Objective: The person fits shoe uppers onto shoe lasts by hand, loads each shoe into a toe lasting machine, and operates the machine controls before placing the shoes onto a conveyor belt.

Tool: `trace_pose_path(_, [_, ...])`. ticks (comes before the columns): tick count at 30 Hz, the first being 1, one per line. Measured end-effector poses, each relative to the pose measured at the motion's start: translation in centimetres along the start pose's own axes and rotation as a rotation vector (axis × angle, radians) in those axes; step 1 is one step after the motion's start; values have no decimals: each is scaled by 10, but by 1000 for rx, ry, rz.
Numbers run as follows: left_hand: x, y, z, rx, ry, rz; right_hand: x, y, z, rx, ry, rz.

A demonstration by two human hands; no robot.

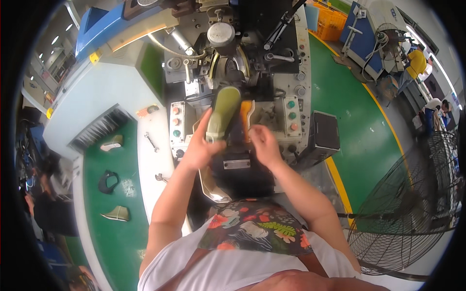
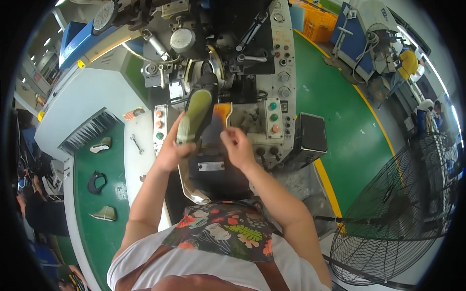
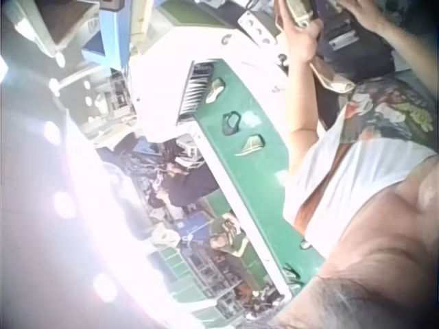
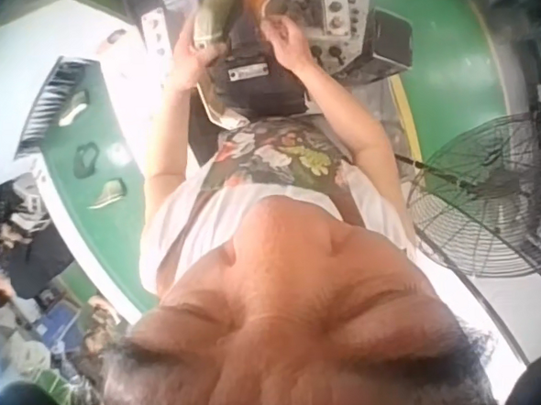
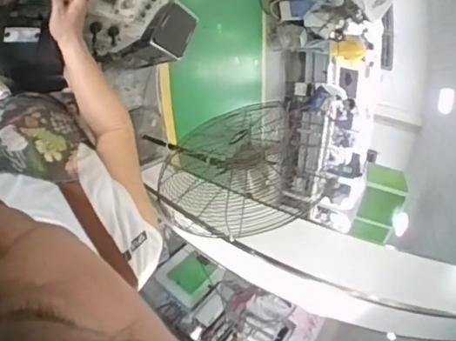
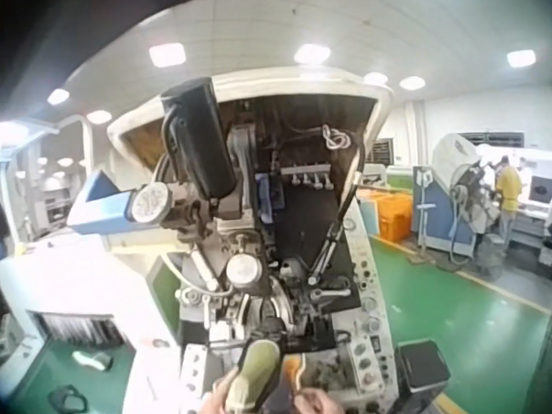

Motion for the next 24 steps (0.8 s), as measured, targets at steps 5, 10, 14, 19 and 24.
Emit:
trace_pose_path(5, [-12,-7,-82,-150,7,202,-10,-49,17,-103,-211,932])
trace_pose_path(10, [-9,-19,-122,-338,-5,618,-35,-80,-5,-78,-323,813])
trace_pose_path(14, [-4,-25,-142,-383,44,632,-51,-88,-18,23,-405,705])
trace_pose_path(19, [0,-35,-163,-359,130,481,-70,-99,-26,21,-460,497])
trace_pose_path(24, [17,-39,-190,-153,130,-47,-98,-89,-20,-256,-624,995])
Point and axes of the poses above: each hand's wrist, its own z-axis towards the middle knuckle, its own x-axis out of the back of the hand, y = z × x, the point moved 3 cm from there along z, towards the middle knuckle, and after that the axes turned 4 degrees about -x, right-handed, at the moved point
